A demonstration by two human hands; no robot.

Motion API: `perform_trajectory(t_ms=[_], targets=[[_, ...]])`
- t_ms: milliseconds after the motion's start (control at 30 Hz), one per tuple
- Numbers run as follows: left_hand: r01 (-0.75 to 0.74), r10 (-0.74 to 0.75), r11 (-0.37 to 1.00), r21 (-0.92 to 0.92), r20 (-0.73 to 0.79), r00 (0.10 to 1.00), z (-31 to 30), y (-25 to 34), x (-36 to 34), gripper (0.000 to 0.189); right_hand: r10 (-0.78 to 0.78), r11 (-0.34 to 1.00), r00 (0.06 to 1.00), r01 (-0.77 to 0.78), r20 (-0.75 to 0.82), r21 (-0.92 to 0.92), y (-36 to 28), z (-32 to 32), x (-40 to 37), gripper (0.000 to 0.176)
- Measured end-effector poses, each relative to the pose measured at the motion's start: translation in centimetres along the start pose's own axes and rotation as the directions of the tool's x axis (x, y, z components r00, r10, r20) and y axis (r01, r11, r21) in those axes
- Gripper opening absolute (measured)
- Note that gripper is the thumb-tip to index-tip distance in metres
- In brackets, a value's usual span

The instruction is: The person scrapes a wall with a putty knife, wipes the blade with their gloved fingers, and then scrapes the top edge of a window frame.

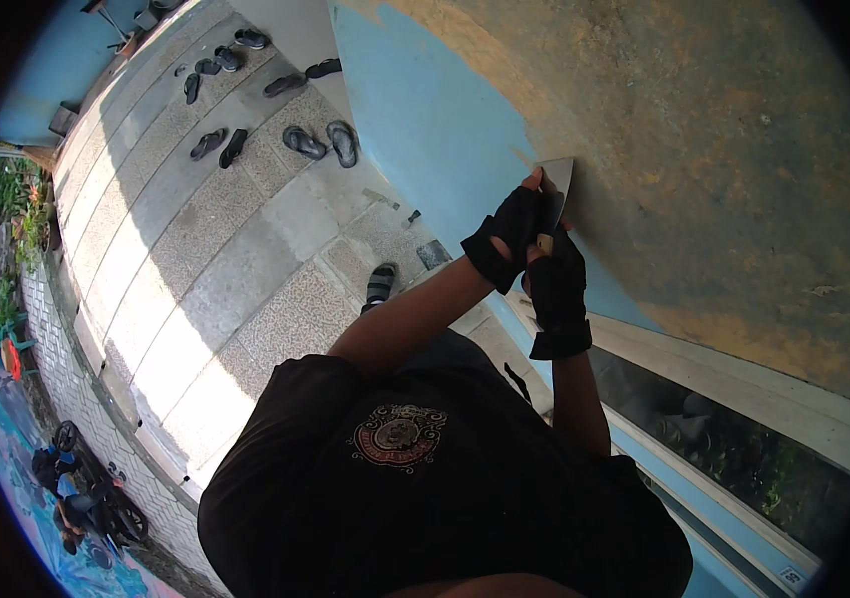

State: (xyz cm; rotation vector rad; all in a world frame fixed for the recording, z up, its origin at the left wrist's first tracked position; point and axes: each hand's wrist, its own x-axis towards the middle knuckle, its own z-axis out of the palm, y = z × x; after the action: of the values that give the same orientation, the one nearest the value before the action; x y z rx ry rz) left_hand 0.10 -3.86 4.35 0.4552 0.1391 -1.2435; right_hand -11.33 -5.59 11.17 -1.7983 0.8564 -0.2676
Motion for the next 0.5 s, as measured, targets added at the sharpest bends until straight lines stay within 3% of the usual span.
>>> perform_trajectory(t_ms=[33, 100, 133, 200, 333, 400, 433, 500], targets=[[-0.012, 0.011, 0.999, 0.044, 0.016, 1.000, -0.3, 0.4, 0.0, 0.062, 0.010, 1.000, 1.000, -0.010, -0.004, -0.003, 0.6, 0.4, 0.3, 0.028], [-0.017, 0.015, 0.997, 0.078, 0.030, 0.999, -0.7, 0.6, 0.0, 0.063, -0.252, 0.943, 0.964, 0.224, -0.087, -0.245, 1.7, 1.3, 0.9, 0.018], [-0.009, 0.005, 0.999, 0.052, 0.075, 0.997, -0.8, 0.5, -0.1, 0.057, -0.240, 0.945, 0.967, 0.212, -0.089, -0.249, 1.3, 1.1, 0.6, 0.018], [0.000, -0.003, 1.000, 0.020, 0.123, 0.992, -0.8, 0.6, 0.1, 0.051, 0.014, 0.992, 1.000, -0.016, -0.014, -0.129, -0.2, 0.5, 0.2, 0.035], [-0.065, 0.072, 0.997, -0.053, 0.156, 0.985, -0.9, 0.2, 0.3, 0.049, -0.026, 0.987, 1.000, 0.025, -0.004, -0.161, 0.3, 1.1, 0.9, 0.038], [-0.090, 0.097, 0.995, -0.053, 0.146, 0.985, -0.6, -0.1, 0.2, 0.049, -0.336, 0.907, 0.938, 0.301, -0.078, -0.295, 0.0, 1.2, 0.2, 0.023], [-0.096, 0.101, 0.994, -0.048, 0.101, 0.990, -0.2, -0.6, 0.2, 0.049, -0.336, 0.905, 0.939, 0.301, -0.074, -0.300, -0.5, 1.2, 0.2, 0.023], [-0.096, 0.099, 0.994, -0.049, 0.056, 0.994, -0.1, -0.2, 0.4, 0.049, -0.045, 0.977, 0.997, 0.030, -0.063, -0.212, -2.1, 1.0, 0.0, 0.028]])
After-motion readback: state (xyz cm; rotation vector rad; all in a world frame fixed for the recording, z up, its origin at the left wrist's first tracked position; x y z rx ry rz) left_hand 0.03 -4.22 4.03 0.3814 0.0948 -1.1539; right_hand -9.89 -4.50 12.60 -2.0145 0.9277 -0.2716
